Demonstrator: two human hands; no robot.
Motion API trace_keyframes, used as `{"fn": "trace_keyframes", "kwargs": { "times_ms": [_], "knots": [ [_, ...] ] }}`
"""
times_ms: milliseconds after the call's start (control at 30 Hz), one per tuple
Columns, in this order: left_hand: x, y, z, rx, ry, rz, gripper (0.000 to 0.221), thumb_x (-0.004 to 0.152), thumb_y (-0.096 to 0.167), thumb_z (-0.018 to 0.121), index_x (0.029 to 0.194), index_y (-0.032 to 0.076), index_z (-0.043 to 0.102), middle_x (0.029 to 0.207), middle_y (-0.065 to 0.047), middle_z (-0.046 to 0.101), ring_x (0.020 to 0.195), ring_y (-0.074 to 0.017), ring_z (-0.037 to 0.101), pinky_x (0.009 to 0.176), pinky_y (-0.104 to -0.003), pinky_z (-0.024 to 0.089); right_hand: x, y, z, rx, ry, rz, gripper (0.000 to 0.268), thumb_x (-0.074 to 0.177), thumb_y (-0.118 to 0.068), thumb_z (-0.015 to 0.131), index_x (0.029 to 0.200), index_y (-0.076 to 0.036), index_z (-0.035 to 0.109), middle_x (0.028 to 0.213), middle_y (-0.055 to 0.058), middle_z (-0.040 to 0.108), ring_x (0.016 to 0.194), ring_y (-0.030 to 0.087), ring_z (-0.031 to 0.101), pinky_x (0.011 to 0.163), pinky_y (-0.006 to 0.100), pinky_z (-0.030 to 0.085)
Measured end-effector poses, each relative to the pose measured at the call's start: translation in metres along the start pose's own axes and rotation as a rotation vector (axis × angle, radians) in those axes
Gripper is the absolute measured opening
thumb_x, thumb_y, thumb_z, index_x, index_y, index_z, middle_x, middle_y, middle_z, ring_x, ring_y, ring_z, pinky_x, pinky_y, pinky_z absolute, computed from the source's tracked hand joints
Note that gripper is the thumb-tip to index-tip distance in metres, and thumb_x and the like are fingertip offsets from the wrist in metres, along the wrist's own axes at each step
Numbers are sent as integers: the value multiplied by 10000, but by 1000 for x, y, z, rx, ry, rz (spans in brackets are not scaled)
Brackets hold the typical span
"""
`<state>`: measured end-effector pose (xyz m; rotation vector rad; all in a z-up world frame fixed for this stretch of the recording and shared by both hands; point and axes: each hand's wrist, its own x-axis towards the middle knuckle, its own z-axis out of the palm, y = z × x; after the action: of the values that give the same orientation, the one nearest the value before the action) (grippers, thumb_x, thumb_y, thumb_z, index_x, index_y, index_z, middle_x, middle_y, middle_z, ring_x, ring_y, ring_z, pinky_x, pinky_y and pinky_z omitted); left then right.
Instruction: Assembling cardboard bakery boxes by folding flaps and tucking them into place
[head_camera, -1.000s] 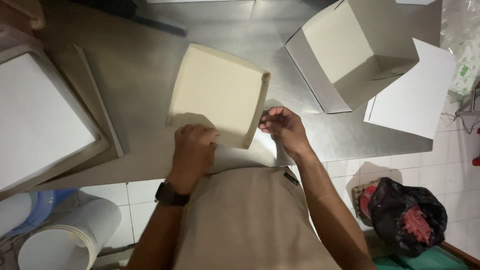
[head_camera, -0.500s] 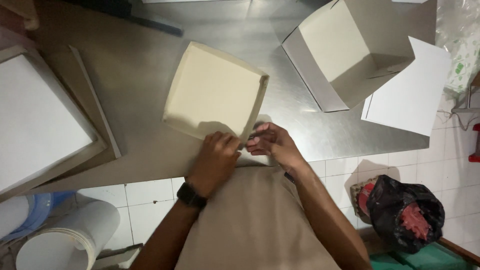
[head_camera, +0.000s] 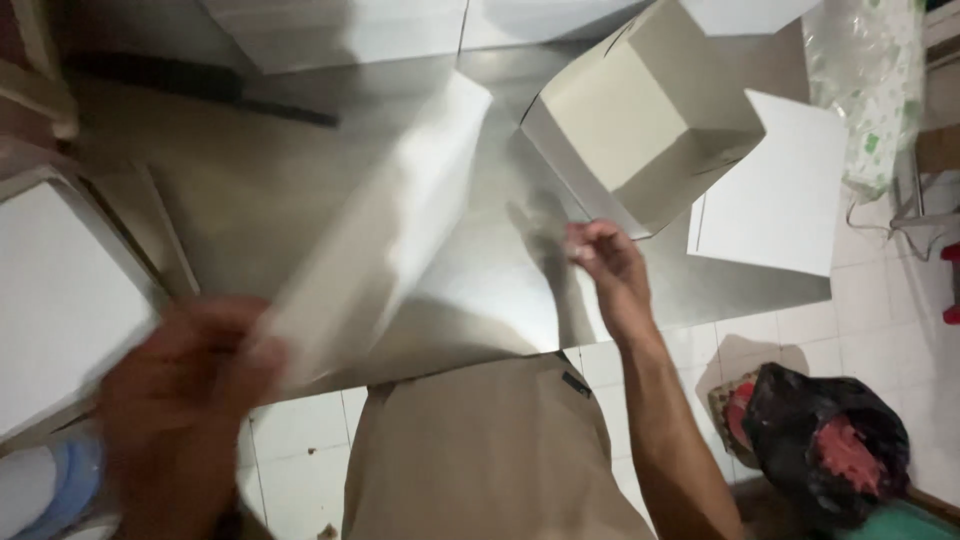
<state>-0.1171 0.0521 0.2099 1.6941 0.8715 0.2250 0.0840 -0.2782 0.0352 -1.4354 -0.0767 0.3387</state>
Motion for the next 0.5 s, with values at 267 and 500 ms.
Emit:
{"fn": "trace_keyframes", "kwargs": {
  "times_ms": [267,500],
  "knots": [
    [53,-7,107,-942,-470,48,186,950,159,688,1057,10,656,904,-104,718,804,-199,708,727,-303,549,35,-81,-63,1,-446,-190,869,777,-461,807,1431,-16,446,1336,161,617,1231,277,604,1061,428,468],
    [72,-56,299,-627,-646,154,384,1051,322,550,1275,14,600,1121,-84,663,836,-139,642,705,-259,520,17,-79,-194,15,12,-120,607,847,-184,718,1379,64,562,1056,189,692,918,320,733,801,447,615]
  ]
}}
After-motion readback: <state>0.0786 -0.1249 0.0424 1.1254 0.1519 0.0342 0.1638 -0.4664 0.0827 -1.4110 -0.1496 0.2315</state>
